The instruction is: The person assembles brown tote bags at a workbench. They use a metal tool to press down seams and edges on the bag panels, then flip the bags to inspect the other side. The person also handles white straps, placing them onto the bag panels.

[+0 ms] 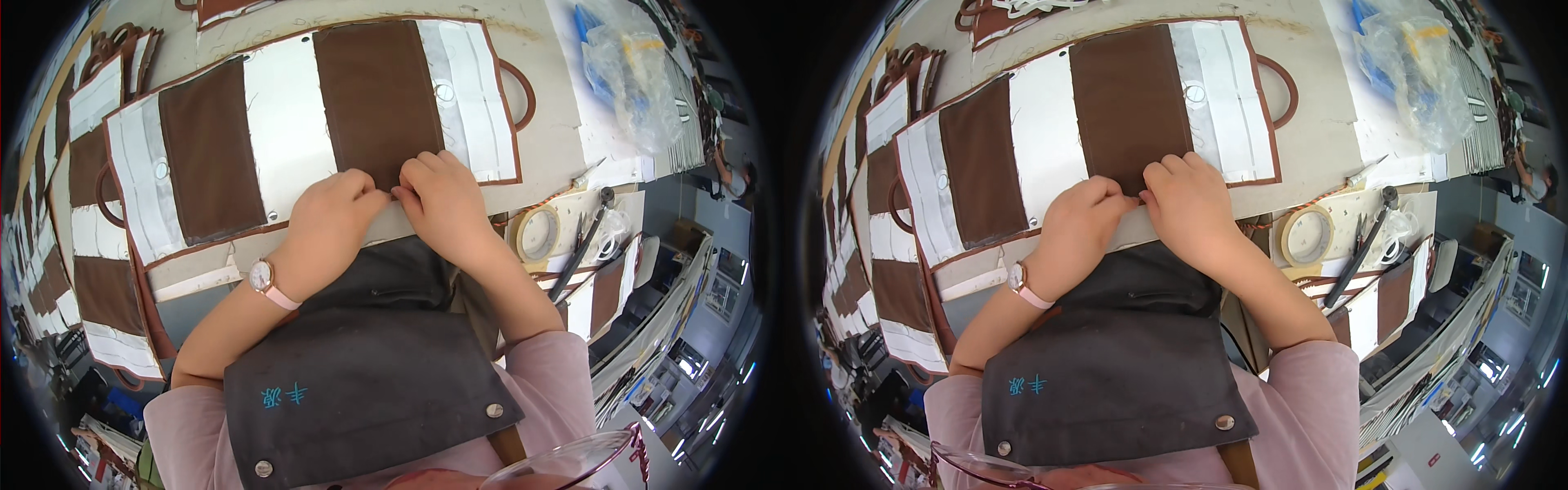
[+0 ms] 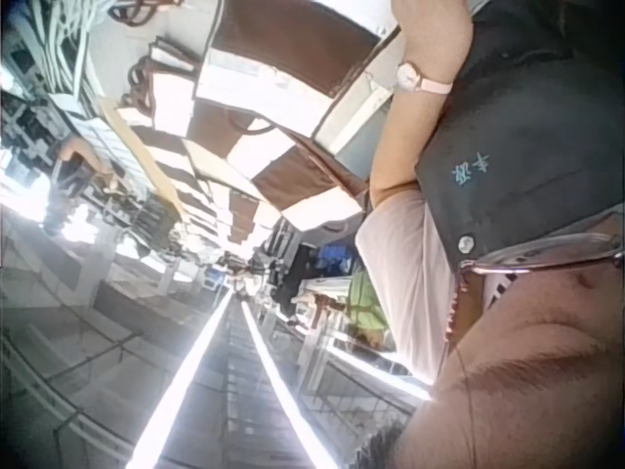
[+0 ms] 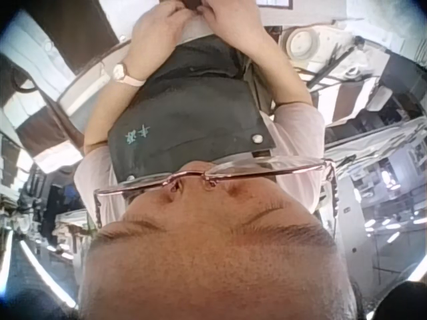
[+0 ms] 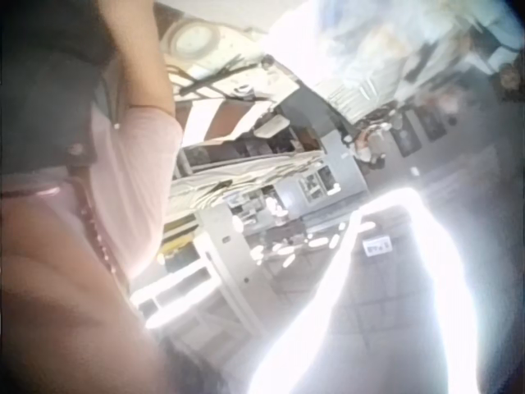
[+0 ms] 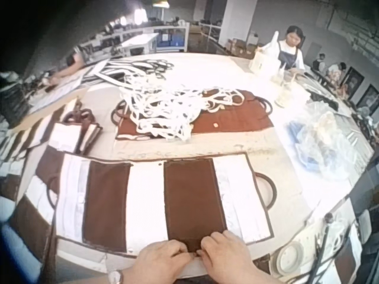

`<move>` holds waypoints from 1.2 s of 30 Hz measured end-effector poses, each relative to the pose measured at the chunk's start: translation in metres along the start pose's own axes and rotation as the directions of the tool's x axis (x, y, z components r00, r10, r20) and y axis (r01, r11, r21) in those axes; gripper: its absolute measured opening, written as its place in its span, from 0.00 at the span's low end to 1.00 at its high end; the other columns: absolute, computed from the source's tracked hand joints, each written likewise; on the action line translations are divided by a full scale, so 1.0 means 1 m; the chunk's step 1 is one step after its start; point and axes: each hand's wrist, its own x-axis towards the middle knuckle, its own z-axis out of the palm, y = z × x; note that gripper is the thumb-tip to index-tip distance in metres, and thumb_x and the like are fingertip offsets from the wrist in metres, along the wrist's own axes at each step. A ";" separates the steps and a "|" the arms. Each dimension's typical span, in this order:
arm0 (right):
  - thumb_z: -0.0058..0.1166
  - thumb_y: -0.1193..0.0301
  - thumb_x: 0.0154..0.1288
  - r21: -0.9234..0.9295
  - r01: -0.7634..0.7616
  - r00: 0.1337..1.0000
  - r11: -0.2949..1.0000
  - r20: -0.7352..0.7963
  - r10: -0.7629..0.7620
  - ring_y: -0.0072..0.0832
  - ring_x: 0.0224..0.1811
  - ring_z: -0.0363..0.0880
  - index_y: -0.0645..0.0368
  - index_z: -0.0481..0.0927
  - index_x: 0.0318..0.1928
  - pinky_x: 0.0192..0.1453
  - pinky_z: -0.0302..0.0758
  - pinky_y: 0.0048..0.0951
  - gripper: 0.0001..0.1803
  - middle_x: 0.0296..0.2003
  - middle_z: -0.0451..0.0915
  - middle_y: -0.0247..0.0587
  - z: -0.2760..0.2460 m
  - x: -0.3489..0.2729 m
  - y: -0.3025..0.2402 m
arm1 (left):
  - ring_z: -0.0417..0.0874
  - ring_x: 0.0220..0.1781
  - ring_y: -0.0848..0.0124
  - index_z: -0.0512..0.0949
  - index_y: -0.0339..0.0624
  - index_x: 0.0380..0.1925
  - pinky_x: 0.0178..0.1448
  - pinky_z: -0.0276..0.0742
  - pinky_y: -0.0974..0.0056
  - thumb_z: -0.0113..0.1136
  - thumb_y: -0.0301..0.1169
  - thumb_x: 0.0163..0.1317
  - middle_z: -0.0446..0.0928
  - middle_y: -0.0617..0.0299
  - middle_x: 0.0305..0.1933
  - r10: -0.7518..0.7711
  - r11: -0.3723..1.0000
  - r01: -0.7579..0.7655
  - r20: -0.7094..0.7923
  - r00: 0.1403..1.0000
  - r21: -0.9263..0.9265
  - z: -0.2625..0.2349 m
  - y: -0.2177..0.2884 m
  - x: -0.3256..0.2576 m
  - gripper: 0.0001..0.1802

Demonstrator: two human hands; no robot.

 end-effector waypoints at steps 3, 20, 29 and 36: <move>0.63 0.76 0.57 -0.018 0.041 0.999 0.999 -0.013 -0.042 0.42 0.34 0.72 0.58 0.74 0.31 0.40 0.71 0.42 0.08 0.30 0.73 0.40 0.000 -0.002 0.000 | 0.81 0.40 0.62 0.83 0.39 0.42 0.45 0.78 0.58 0.62 0.23 0.55 0.77 0.59 0.40 0.076 0.994 -0.076 0.010 0.997 0.082 -0.002 0.004 -0.008 0.13; 0.58 0.76 0.51 -0.239 0.270 0.925 0.933 -0.205 -0.320 0.36 0.45 0.74 0.64 0.84 0.45 0.46 0.72 0.38 0.18 0.43 0.78 0.38 0.022 -0.045 0.014 | 0.79 0.51 0.61 0.79 0.32 0.56 0.57 0.77 0.57 0.57 0.24 0.56 0.77 0.55 0.47 0.116 0.931 -0.106 -0.006 0.993 0.348 0.010 0.024 -0.024 0.25; 0.60 0.81 0.49 -0.216 0.251 0.905 0.944 -0.292 -0.308 0.40 0.49 0.78 0.65 0.84 0.47 0.50 0.74 0.40 0.21 0.45 0.81 0.41 0.021 -0.056 0.031 | 0.78 0.53 0.60 0.77 0.30 0.58 0.59 0.76 0.56 0.56 0.26 0.56 0.77 0.54 0.48 0.148 0.854 -0.170 0.084 0.985 0.491 0.010 0.029 -0.025 0.26; 0.55 0.73 0.55 -0.292 0.152 0.903 0.944 -0.347 -0.253 0.39 0.51 0.76 0.63 0.84 0.47 0.52 0.72 0.44 0.18 0.46 0.80 0.40 0.034 -0.055 0.015 | 0.77 0.56 0.59 0.76 0.29 0.57 0.63 0.74 0.53 0.56 0.27 0.56 0.77 0.51 0.52 0.136 0.842 -0.167 0.097 0.986 0.513 0.010 0.034 -0.027 0.27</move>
